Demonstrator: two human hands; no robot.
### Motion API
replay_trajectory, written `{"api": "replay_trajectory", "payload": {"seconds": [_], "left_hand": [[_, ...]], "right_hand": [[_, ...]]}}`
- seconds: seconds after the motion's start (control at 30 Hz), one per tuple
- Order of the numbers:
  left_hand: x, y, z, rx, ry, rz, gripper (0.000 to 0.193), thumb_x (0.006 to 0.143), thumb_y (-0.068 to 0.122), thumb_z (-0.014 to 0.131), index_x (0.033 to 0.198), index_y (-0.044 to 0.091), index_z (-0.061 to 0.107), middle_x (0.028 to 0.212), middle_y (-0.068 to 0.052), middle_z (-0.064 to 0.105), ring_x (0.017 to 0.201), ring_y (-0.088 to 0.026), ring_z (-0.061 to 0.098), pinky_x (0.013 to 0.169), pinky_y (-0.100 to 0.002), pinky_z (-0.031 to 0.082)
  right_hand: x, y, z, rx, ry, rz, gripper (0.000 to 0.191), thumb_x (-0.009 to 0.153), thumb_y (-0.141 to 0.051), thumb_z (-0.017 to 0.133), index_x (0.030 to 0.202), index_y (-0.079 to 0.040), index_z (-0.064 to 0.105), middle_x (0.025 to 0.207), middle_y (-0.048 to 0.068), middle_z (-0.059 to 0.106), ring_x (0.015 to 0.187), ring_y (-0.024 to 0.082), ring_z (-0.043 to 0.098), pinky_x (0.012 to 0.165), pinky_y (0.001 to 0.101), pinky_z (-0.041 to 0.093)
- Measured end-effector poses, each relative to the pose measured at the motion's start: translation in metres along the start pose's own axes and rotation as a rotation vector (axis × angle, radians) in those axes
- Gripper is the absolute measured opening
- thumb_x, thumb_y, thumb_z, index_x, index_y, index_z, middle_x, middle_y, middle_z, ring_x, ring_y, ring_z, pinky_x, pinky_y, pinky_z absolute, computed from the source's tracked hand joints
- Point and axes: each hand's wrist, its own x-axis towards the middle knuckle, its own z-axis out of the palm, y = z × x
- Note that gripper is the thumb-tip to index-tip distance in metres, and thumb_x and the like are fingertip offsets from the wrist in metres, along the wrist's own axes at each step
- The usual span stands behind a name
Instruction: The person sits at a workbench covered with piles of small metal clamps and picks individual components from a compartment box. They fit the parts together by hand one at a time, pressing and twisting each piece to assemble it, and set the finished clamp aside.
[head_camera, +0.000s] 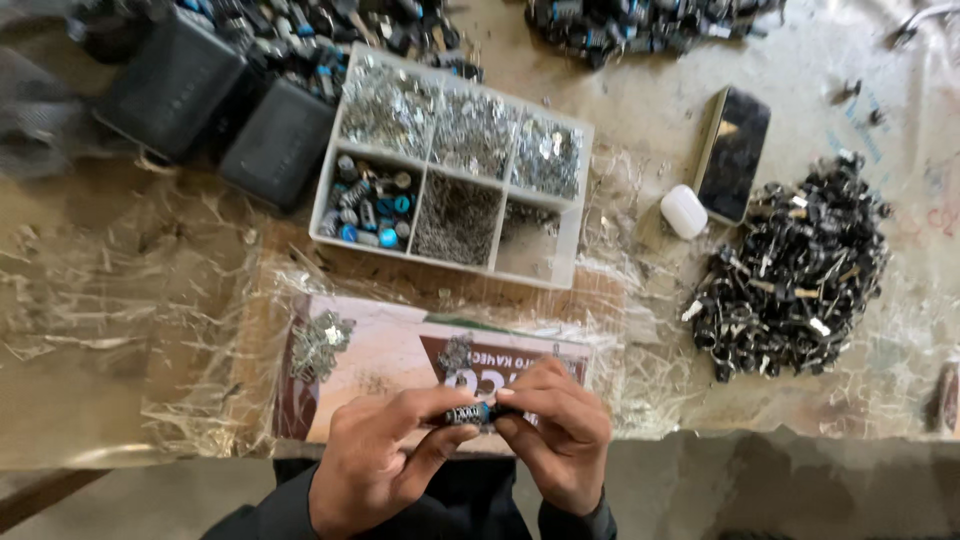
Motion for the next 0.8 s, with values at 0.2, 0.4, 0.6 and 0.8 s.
{"api": "replay_trajectory", "payload": {"seconds": [0.2,0.4,0.6,0.8], "left_hand": [[0.001,-0.012,-0.005,0.205,0.073,0.250,0.027,0.084,0.007,0.082,0.110,0.009,0.074,0.095,-0.009,0.080,0.083,-0.022,0.080,0.071,-0.029,0.061],[-0.012,-0.013,-0.006,0.180,0.361,-0.011,0.033,0.082,0.008,0.083,0.112,0.004,0.071,0.092,-0.010,0.080,0.085,-0.016,0.081,0.081,-0.029,0.063],[-0.023,-0.055,0.007,0.099,0.273,-0.143,0.030,0.084,0.004,0.079,0.113,0.002,0.071,0.087,-0.014,0.080,0.085,-0.019,0.081,0.084,-0.033,0.063],[-0.034,-0.137,0.000,-0.018,0.000,-0.126,0.045,0.087,0.008,0.071,0.130,0.001,0.059,0.100,-0.016,0.080,0.080,-0.018,0.082,0.080,-0.030,0.063]], "right_hand": [[0.059,0.004,-0.041,0.071,-0.449,0.127,0.019,0.082,0.000,0.079,0.102,0.001,0.076,0.094,0.012,0.077,0.088,0.023,0.075,0.080,0.0358,0.059],[0.103,0.000,-0.059,0.153,0.227,-0.042,0.057,0.103,-0.029,0.069,0.149,-0.005,0.045,0.155,0.010,0.048,0.143,0.021,0.050,0.118,0.0434,0.047],[0.045,0.014,-0.105,0.380,0.139,0.220,0.044,0.094,-0.023,0.077,0.129,0.001,0.065,0.142,0.018,0.060,0.128,0.031,0.057,0.108,0.0474,0.047],[0.043,0.051,-0.206,-1.299,0.539,0.034,0.033,0.090,-0.017,0.082,0.119,-0.008,0.071,0.130,0.012,0.066,0.126,0.034,0.059,0.110,0.0439,0.043]]}}
